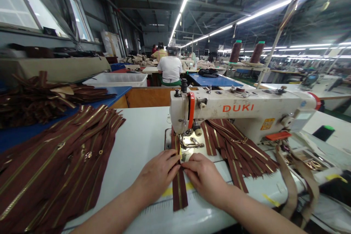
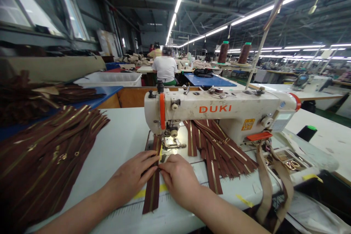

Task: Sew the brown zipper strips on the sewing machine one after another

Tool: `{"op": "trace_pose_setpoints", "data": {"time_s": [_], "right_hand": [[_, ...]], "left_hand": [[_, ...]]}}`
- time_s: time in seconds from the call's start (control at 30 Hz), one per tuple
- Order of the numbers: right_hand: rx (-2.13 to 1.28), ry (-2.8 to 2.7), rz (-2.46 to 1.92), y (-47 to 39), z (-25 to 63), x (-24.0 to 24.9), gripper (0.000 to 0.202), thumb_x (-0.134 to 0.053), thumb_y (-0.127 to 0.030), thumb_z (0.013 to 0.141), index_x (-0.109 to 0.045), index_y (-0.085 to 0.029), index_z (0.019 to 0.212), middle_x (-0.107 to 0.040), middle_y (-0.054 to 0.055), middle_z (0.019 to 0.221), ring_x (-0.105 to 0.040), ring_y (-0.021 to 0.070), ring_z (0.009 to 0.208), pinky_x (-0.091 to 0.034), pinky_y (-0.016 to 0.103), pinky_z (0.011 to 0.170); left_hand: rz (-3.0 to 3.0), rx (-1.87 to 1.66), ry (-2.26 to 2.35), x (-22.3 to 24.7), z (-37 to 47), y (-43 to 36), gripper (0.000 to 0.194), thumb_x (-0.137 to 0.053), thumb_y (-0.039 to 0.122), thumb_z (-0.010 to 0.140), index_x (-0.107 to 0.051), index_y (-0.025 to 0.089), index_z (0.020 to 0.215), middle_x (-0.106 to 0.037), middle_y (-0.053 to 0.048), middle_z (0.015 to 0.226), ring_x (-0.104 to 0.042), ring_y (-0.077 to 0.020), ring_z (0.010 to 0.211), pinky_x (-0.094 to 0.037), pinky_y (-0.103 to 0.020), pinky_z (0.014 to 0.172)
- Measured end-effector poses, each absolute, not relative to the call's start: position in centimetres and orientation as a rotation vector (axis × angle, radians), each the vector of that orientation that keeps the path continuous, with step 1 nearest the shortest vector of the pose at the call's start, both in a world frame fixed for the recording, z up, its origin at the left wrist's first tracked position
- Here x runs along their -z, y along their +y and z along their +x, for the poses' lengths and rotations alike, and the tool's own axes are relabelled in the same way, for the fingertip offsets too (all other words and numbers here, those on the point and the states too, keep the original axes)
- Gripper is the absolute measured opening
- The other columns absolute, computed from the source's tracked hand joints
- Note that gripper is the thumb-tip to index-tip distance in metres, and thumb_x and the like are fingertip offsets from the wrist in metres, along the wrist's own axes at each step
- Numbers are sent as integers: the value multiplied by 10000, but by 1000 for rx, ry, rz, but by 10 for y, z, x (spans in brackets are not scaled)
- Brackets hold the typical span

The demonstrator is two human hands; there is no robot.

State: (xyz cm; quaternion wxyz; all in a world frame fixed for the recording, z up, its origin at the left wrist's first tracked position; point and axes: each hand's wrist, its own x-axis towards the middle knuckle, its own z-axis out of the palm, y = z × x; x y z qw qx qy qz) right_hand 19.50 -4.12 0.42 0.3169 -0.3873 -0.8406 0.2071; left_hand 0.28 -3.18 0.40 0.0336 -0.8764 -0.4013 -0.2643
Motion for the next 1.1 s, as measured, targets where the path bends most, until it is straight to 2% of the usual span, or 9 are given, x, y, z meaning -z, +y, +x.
{"op": "trace_pose_setpoints", "data": {"time_s": [0.23,0.5,0.73,0.9,1.1], "right_hand": [[-431,-2300,-1024,-42,195,-3,184,-519,-111,886,-651,-175,997,-575,45,869,-509,182,840,-418,281,743],[-150,-2477,-1066,-45,190,-10,162,-467,-133,930,-624,-136,967,-551,68,846,-488,199,819,-425,300,727],[30,-2609,-1076,-45,187,-12,95,-534,-97,880,-593,-132,946,-545,71,884,-463,213,818,-432,331,705],[54,-2625,-1064,-44,186,-9,70,-562,-109,866,-591,-133,925,-548,60,892,-464,212,816,-430,336,708],[-19,-2595,-1027,-42,191,-14,108,-511,-131,898,-613,-135,935,-565,61,858,-482,203,811,-421,309,718]], "left_hand": [[-2706,801,-1247,-9,4,-33,248,-402,201,905,-595,181,1059,-628,-75,1080,-598,-200,996,-513,-347,894],[-2719,783,-1279,-7,1,-35,278,-442,193,877,-602,177,1104,-629,-77,1133,-594,-206,1040,-503,-361,932],[-2691,764,-1215,-8,-3,-36,281,-442,231,900,-614,169,1113,-646,-90,1116,-608,-226,1032,-521,-393,911],[-2691,747,-1120,-13,1,-40,310,-352,217,934,-656,167,968,-663,-90,1008,-631,-220,935,-546,-392,849],[-2705,694,-1164,-13,1,-39,291,-371,211,924,-653,183,990,-655,-79,1046,-620,-212,967,-542,-364,854]]}}
